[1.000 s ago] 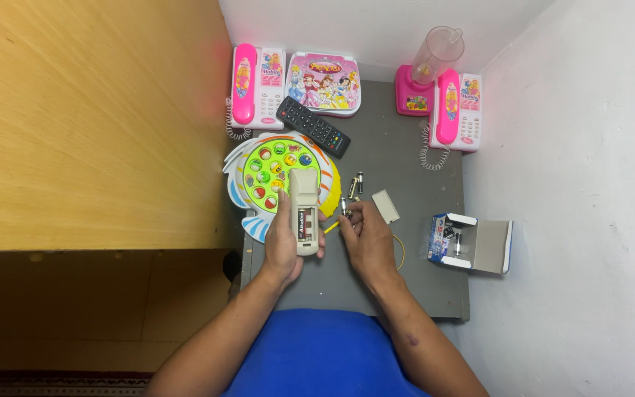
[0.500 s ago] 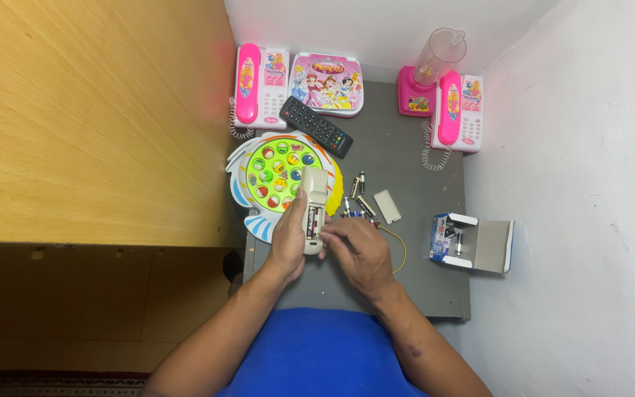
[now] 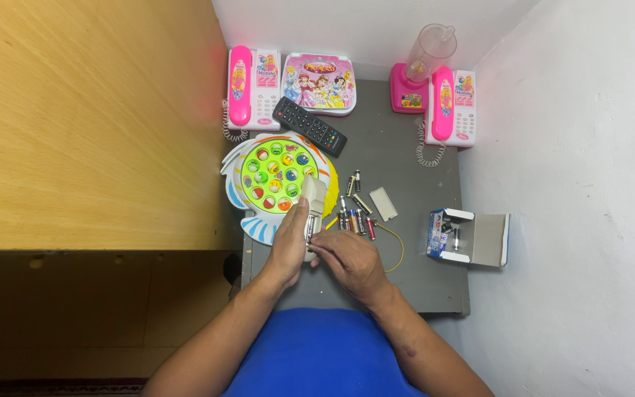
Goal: Repairing or modifying electronic toy components by inspecting batteries and circuits.
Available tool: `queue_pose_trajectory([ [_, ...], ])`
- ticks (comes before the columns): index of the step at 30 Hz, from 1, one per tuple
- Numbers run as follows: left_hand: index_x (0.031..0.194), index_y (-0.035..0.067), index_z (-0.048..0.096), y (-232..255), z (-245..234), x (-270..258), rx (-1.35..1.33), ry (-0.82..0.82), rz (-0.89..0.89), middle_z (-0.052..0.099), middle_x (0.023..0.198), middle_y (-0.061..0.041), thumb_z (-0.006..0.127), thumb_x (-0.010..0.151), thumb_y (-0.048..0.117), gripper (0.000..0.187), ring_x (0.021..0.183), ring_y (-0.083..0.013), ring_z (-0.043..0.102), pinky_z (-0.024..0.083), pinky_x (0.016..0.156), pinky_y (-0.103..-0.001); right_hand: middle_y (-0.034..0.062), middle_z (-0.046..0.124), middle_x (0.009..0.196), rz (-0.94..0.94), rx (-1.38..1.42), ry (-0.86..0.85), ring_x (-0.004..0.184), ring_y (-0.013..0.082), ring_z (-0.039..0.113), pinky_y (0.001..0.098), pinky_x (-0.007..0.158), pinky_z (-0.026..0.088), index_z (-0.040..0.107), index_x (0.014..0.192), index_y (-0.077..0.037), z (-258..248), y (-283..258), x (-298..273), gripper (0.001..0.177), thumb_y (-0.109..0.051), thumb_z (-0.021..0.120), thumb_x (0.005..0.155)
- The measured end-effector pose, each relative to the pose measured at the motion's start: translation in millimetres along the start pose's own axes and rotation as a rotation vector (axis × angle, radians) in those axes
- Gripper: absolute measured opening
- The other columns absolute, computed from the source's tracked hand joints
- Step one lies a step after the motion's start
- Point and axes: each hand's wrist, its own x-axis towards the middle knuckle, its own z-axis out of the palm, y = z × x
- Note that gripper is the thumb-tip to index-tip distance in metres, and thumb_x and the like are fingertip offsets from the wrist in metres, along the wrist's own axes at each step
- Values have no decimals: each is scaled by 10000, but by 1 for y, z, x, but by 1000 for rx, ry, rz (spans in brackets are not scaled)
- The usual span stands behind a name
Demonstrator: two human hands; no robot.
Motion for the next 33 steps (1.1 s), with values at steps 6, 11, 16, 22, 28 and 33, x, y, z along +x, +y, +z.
queue_pose_trajectory([
  [6,1255,60,574,-17,-5,-9,145,119,37,595,824,-28,408,1048,527,537,577,-68,527,375,372,-233,134,725,1049,-204,-118,-14,961,301,737,388,829,588,661,1109,-3,6,-4,-14,288,-8,784,849],
  [11,1223,17,507,-22,-1,-21,127,207,41,538,752,-78,447,1052,488,505,499,-108,491,366,348,-250,150,725,1022,-24,-45,64,927,300,738,380,801,596,648,1128,-4,20,8,-39,248,2,729,894],
  [16,1346,0,455,-39,1,-25,257,252,287,618,897,-139,530,1057,391,492,628,-122,558,450,486,-264,96,763,923,602,425,110,816,169,762,305,729,607,665,1180,-5,30,5,-39,207,-66,519,1048],
  [22,1396,-27,392,-28,11,-33,670,272,390,666,1173,-196,536,1032,360,550,981,-233,705,575,788,-381,102,710,1015,808,982,99,842,128,675,269,733,565,587,1266,57,32,21,-45,277,-78,610,1026],
  [28,1367,0,463,-34,7,-25,410,179,271,675,1013,-163,529,1035,394,520,765,-159,679,593,598,-295,93,673,1087,837,962,101,889,148,710,306,797,604,572,1278,28,17,25,-34,338,-44,645,956],
  [33,1225,31,500,-11,5,-24,68,43,129,707,913,-146,431,1040,443,457,595,-168,671,573,448,-311,127,682,1123,519,-108,207,963,203,715,317,788,588,629,1255,-25,-3,15,-5,307,-69,665,953],
])
